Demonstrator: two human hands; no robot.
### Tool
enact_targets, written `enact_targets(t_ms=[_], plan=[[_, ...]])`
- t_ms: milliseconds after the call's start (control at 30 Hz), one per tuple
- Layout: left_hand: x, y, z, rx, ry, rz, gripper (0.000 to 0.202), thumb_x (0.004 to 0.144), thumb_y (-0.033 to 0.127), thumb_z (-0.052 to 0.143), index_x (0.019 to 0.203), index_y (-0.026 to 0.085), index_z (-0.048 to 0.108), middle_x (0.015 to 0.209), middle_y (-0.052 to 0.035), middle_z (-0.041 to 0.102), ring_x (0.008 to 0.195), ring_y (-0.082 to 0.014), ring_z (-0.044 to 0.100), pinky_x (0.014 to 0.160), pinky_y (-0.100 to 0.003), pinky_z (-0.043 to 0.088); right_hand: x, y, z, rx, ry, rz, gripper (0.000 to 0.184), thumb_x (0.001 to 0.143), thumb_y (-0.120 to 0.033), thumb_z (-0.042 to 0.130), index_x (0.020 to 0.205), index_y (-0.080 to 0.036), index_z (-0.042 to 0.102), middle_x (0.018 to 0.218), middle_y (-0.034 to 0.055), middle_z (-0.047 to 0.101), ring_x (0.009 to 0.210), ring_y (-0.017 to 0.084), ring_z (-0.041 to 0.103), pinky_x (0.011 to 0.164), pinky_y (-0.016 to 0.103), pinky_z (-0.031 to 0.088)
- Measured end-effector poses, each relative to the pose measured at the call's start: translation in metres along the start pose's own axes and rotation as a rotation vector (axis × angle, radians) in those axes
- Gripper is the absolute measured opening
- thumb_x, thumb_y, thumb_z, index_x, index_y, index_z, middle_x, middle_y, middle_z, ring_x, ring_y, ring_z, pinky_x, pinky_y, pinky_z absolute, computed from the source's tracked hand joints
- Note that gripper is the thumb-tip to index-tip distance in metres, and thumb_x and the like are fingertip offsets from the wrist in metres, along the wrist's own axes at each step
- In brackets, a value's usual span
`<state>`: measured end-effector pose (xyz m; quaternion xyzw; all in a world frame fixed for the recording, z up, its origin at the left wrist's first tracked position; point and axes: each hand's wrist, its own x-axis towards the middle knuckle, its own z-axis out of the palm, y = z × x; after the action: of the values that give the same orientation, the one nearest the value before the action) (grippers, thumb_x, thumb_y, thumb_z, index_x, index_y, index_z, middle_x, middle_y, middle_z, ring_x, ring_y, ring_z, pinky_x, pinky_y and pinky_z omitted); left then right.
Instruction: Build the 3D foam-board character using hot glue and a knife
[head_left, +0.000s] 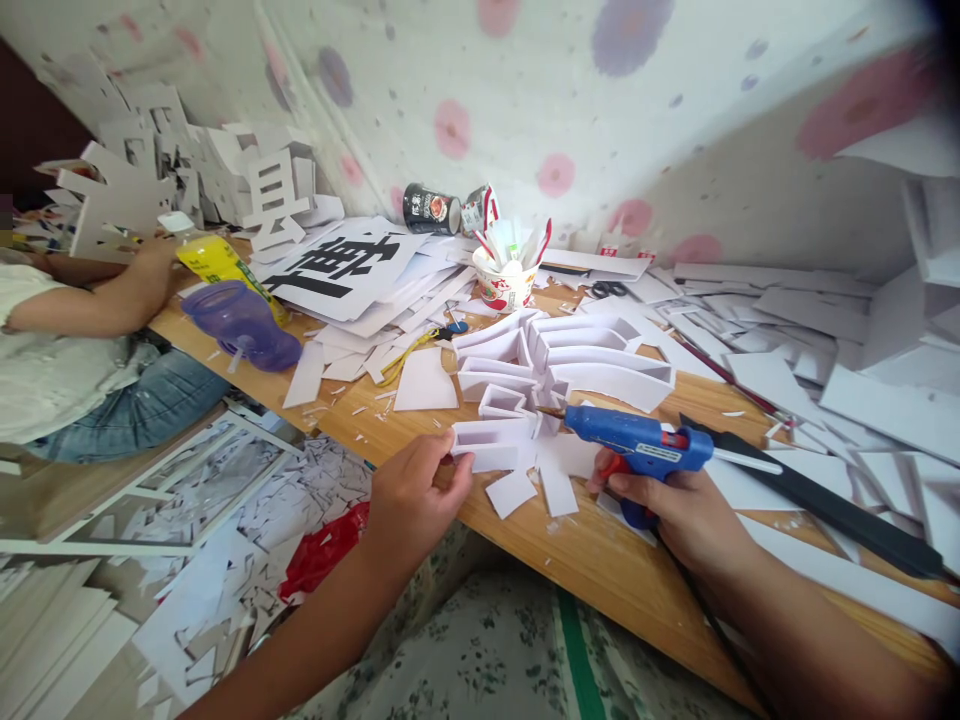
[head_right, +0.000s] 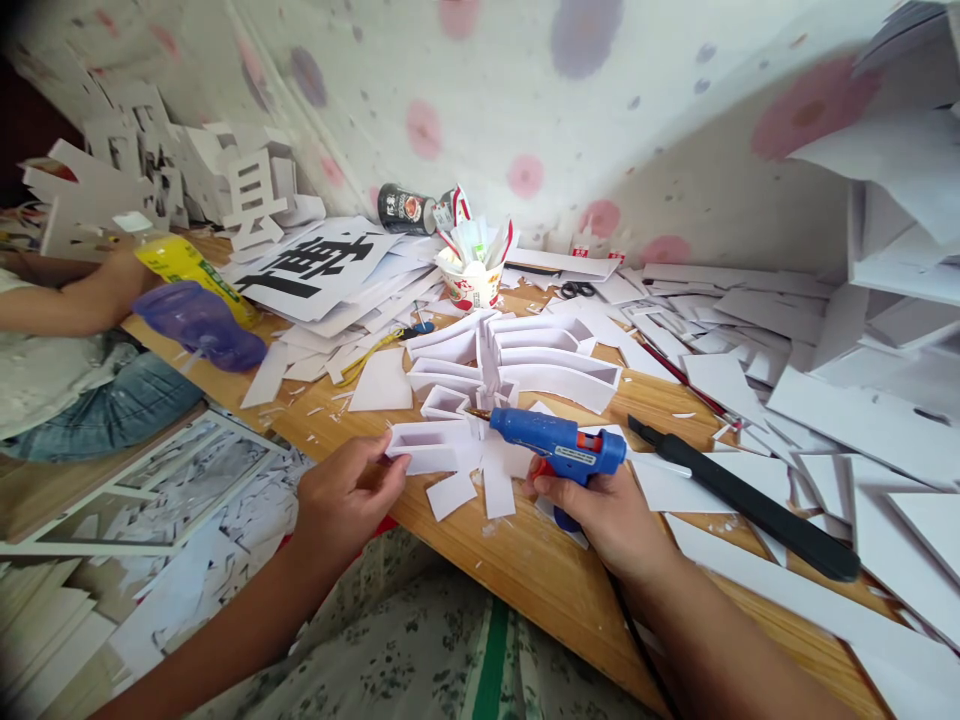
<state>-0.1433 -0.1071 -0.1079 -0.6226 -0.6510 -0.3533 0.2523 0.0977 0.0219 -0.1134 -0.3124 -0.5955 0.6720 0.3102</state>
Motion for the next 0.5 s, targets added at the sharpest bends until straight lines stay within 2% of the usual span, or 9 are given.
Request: enact_targets(t_ms=[267, 500], plan=[[-0.004, -0.002, 0.003, 0.019, 0.031, -0.004, 0.014, 0.083, 0.019, 0.068, 0.094, 0.013, 0.06, 0.076, -0.0003, 0.065, 0.065, -0.0115, 0.063, 0.063, -0.02, 0.047, 0.002, 0.001, -0.002, 0.001, -0.01, 0.02, 0.016, 0.073, -0.036, 0.077, 0.078, -0.021, 0.07, 0.077, 0.0022, 0.071, 0.074, 0.018, 0.064, 0.07, 0.029, 0.048], [-0.009, -0.005, 0.011, -0.009, 0.044, 0.003, 0.019, 0.082, 0.018, 0.068, 0.098, 0.012, 0.059, 0.077, -0.0026, 0.065, 0.066, -0.0136, 0.063, 0.063, -0.023, 0.049, 0.001, 0.004, -0.002, -0.013, 0.004, 0.022, 0.019, 0.072, -0.037, 0.077, 0.078, -0.021, 0.07, 0.076, 0.0027, 0.071, 0.073, 0.019, 0.064, 0.069, 0.031, 0.048]])
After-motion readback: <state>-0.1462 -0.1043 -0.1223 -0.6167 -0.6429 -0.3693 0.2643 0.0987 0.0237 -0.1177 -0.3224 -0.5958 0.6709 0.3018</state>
